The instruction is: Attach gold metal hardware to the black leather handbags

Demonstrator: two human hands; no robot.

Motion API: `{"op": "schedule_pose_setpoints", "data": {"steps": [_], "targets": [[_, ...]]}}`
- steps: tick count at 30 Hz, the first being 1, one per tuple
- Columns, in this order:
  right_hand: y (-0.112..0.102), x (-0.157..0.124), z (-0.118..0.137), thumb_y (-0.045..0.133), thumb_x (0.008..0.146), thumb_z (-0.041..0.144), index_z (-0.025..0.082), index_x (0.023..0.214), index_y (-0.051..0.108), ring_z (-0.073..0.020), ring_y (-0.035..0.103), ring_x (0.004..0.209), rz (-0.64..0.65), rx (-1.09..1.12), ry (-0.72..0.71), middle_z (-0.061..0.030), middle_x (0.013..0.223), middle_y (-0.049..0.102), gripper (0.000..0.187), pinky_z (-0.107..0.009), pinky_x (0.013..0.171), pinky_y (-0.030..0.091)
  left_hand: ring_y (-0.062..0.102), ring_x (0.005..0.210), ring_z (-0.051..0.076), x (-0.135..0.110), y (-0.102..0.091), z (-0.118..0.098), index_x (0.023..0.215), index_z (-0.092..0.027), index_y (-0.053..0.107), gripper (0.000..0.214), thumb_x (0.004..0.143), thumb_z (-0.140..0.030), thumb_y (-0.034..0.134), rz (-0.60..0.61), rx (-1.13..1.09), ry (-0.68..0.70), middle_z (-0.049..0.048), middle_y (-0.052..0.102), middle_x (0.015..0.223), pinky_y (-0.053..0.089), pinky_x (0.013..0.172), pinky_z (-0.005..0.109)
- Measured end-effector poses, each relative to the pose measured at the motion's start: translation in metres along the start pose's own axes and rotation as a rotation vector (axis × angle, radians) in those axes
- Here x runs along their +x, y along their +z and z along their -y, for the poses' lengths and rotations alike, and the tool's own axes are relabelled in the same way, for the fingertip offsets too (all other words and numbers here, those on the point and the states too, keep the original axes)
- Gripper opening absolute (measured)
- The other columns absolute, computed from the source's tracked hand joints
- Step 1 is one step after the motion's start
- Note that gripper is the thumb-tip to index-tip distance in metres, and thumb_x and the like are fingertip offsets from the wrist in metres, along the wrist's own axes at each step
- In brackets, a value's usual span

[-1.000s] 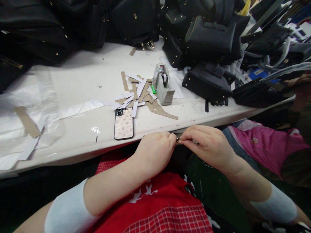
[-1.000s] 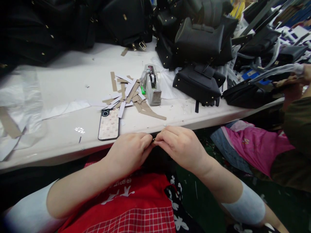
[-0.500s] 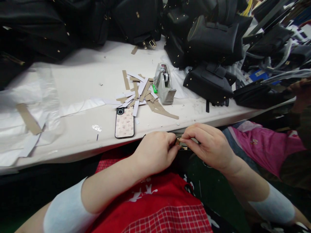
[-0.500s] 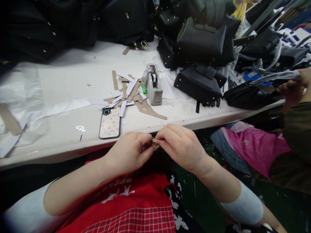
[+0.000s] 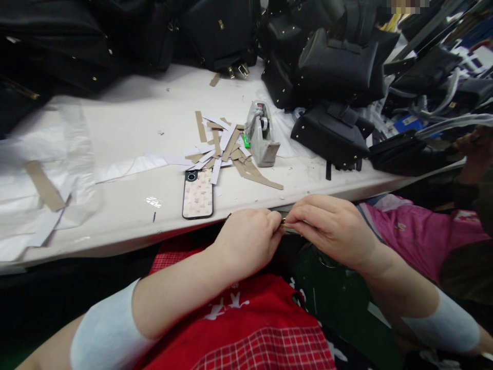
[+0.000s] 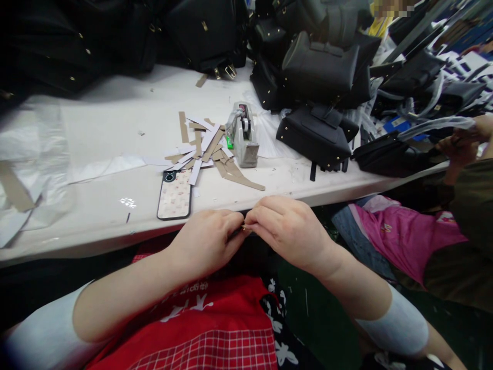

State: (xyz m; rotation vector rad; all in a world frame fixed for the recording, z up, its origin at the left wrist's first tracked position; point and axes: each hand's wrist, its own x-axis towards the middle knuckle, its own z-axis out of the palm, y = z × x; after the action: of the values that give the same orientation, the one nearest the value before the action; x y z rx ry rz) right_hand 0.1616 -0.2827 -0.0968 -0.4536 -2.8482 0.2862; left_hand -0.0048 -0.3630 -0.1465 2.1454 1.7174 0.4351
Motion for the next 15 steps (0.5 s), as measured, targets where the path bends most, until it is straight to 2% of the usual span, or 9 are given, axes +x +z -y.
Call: {"op": "schedule_pose_setpoints", "data": {"steps": [9,15], "targets": [[-0.0014,0.0050,0.0003,0.045,0.098,0.023,0.016,0.083,0.062,-0.0184,0.057,0.074,0.096,-0.147,-0.073,-0.0063,0.079,0.064,0.024,-0.030,0.068,0.044,0.066,0.068,0.023,-0.0015,0.0006,0.0011,0.080,-0.018,0.060,0.030,0.096,-0.032,0.038,-0.016,-0.002,0.017,0.0057,0.068,0.076,0.049,0.062,0.034],[0.0009,0.0049,-0.0013,0.045,0.097,0.023,0.015,0.083,0.058,-0.0186,0.055,0.072,0.091,-0.083,-0.079,-0.0058,0.077,0.059,0.021,-0.031,0.066,0.043,0.064,0.067,0.022,-0.0049,0.0008,0.0009,0.079,-0.017,0.061,0.029,0.094,-0.030,0.040,-0.028,-0.047,0.029,0.0056,0.068,0.074,0.046,0.060,0.033]]}}
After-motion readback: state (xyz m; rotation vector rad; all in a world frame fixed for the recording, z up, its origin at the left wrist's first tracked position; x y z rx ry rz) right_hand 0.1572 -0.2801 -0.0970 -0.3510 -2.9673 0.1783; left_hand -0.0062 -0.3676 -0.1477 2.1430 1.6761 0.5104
